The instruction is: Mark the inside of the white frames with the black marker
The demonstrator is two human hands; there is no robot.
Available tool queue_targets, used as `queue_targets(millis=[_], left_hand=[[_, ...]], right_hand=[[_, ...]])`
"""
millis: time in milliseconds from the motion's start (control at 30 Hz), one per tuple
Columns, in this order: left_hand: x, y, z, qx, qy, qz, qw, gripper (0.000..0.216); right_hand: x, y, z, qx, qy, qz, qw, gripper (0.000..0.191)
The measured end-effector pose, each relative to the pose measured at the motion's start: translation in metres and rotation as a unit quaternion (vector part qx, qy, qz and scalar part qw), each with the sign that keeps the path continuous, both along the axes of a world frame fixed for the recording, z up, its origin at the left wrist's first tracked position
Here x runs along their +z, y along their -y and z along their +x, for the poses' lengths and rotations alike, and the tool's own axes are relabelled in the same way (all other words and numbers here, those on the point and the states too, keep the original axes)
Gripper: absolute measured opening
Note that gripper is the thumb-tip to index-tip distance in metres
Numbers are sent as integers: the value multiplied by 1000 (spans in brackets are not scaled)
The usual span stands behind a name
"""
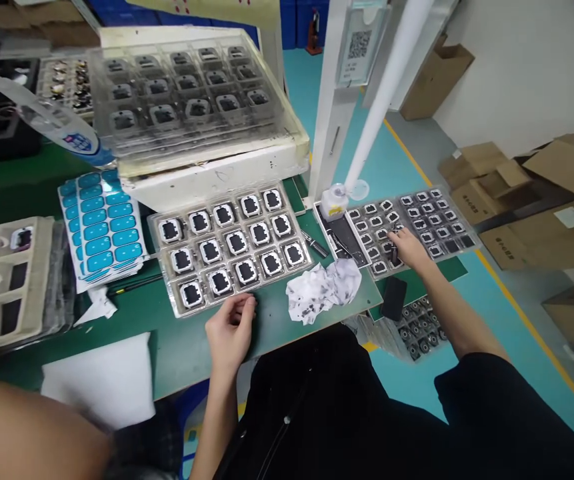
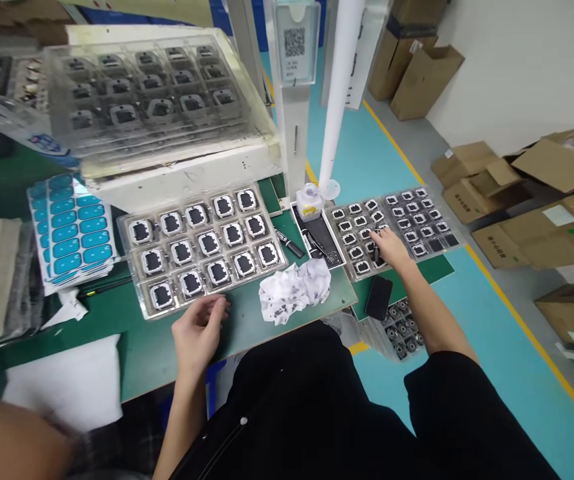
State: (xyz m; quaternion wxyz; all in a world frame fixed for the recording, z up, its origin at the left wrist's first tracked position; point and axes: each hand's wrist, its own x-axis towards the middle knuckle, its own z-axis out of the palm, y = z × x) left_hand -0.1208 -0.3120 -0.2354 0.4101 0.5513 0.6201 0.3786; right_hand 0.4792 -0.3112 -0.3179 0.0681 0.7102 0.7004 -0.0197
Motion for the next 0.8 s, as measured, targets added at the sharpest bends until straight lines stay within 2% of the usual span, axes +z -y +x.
queue_targets(millis=[100, 233, 367, 633, 800], left_hand=[[1, 0, 2, 1, 0, -1, 1000, 37], [3, 0, 4, 5, 1, 0, 1000, 36], [3, 0, 5, 5, 5, 3, 1000, 35], [1, 0, 3, -1, 5, 7, 1000, 35], [1, 0, 1, -7, 5, 22, 1000, 32]], right_hand=[[3, -8, 11, 47, 11, -17, 999, 37], [9, -15, 19, 103, 20, -34, 994, 19], [18, -15, 20, 131, 30, -28, 991, 39], [52, -2, 18, 129, 51, 1, 990, 44], [81, 15, 21, 107, 48, 2, 993, 39]])
